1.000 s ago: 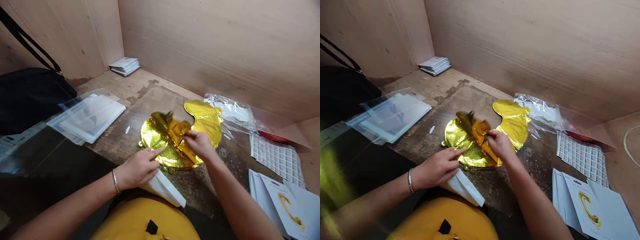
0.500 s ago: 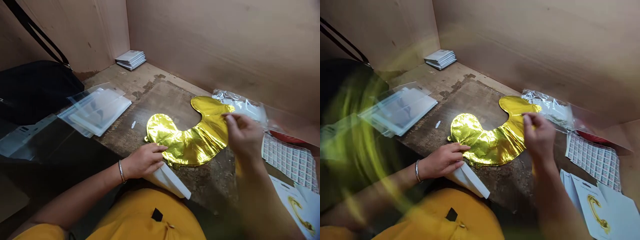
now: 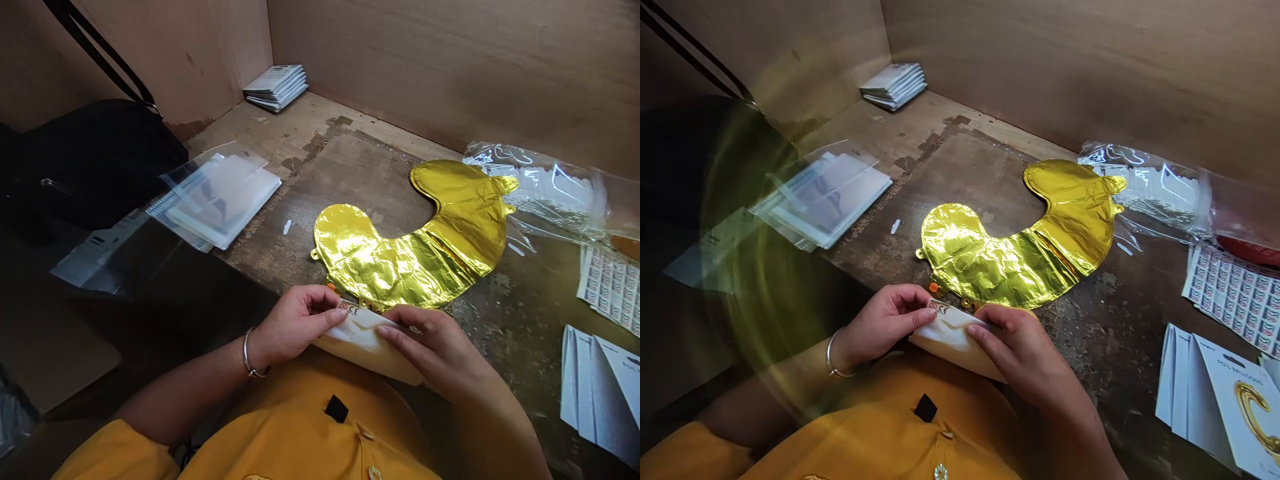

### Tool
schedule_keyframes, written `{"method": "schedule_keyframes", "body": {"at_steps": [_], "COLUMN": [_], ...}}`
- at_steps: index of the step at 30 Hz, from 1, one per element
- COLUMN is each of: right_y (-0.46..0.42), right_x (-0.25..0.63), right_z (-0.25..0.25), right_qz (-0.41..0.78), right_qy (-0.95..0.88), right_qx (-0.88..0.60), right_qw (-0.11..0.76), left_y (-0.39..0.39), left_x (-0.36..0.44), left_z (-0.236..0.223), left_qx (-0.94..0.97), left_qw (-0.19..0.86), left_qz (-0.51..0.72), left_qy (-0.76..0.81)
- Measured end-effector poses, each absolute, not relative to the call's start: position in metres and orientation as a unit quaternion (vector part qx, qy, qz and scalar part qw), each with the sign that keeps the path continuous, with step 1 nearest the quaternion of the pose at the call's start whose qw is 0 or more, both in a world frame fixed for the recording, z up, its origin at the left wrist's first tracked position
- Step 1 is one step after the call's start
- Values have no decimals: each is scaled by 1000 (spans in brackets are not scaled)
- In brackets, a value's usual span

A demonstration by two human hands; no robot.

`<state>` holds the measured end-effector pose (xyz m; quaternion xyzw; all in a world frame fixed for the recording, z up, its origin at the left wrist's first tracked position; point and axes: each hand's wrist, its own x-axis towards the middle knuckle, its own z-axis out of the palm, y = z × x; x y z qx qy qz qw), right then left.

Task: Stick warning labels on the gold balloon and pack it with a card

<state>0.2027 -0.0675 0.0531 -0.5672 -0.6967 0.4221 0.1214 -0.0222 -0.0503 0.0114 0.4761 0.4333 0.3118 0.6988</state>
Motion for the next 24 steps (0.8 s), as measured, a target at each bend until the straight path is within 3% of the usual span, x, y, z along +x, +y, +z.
{"method": "schedule_keyframes", "body": {"at_steps": [7,24], "right_y": [-74,-84], "right_x": [177,164], "right_z": [49,29], "right_qz": [95,-35], "right_qy": [-785,-860], "right_qx": [-546,-435], "right_qw": [276,265], "left_y": [-60,-63], "left_x": [-16,-12], "left_z": [8,8], "left_qx": [428,467], "left_qw": [719,689], "left_qz": [316,344], "left_qy": [446,434]}}
